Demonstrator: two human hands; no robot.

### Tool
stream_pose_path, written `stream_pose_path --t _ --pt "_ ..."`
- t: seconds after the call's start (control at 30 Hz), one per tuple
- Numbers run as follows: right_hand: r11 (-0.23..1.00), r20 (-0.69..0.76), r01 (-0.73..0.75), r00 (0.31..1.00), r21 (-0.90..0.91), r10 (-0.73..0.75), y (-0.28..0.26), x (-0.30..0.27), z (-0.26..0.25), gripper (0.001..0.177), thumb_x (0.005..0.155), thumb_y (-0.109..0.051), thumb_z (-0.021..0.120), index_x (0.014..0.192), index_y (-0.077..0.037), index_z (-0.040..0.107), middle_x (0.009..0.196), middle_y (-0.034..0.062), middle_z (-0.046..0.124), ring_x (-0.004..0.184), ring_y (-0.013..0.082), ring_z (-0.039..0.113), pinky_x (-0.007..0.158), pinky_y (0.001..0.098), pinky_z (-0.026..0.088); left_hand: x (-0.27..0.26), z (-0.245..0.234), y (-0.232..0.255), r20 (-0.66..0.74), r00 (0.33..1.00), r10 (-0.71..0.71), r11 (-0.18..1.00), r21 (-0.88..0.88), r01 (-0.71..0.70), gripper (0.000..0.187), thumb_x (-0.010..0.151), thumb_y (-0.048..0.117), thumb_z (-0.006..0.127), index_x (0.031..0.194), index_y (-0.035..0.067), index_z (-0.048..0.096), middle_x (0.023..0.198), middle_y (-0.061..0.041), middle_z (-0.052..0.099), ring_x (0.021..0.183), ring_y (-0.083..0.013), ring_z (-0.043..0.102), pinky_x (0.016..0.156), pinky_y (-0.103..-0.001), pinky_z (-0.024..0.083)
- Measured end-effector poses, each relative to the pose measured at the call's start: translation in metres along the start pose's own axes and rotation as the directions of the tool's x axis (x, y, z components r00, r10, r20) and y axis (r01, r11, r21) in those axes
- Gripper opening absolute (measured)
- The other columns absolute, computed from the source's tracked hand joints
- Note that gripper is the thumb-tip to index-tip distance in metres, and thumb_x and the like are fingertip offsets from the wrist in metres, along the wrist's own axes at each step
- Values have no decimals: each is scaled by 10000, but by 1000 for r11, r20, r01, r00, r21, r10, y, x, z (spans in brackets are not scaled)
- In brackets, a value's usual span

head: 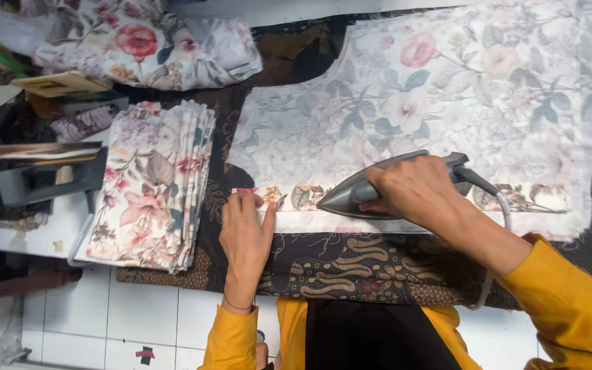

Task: The person irons a floral-patterned fabric piece on a table, repeatedly folding the edge and pressing it with an iron. They fold the fabric and place it on a stack of similar pieces, then repeat the process with another piece.

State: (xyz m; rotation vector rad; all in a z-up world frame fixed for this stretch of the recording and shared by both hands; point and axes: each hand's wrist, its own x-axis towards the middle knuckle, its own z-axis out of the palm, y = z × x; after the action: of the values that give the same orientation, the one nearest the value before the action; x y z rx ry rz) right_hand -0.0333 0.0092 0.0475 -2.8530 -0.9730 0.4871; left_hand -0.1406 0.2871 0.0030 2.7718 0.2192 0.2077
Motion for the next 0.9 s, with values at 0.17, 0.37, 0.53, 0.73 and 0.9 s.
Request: stream_pose_path --t 0.17,0.37,0.53,0.73,0.9 --pt "995 -40 35 999 91 -31 6 2 10 426 741 -497 816 888 -117 689 664 106 707 590 326 699 482 462 507 -2 -5 4 48 999 -21 999 45 19 324 893 344 755 1007 64 639 1066 -130 605 1024 -362 603 783 -467 519" --pt "982 -159 172 974 72 -159 36 -3 24 345 721 -387 852 852 -101 710 667 102 708 649 317 712 533 463 514 -3 2 0 31 999 37 985 165 -41 360 892 400 755 1035 89 641 1102 -129 605 1069 -370 609 856 -474 506" --pt "993 -38 114 993 4 -114 101 -41 25 185 803 -301 783 889 -157 703 670 56 708 630 284 712 528 449 523 -3 13 -13 27 999 22 979 204 -27 388 886 464 748 1023 113 656 1182 -113 627 1125 -350 623 873 -464 515" --pt "997 12 -50 999 -51 50 149 -103 16 337 771 -499 764 913 -206 677 637 36 693 620 280 700 530 453 517 -5 17 -17 44 999 -11 975 224 1 387 885 482 751 1034 134 668 1177 -97 627 1108 -337 629 865 -463 519" --pt "978 27 -197 980 -66 199 165 -129 6 357 770 -580 736 854 -241 659 659 1 689 624 233 691 531 402 519 -7 14 -19 64 998 -27 978 207 13 366 875 453 756 1045 138 681 1168 -93 617 1141 -332 627 881 -458 519"
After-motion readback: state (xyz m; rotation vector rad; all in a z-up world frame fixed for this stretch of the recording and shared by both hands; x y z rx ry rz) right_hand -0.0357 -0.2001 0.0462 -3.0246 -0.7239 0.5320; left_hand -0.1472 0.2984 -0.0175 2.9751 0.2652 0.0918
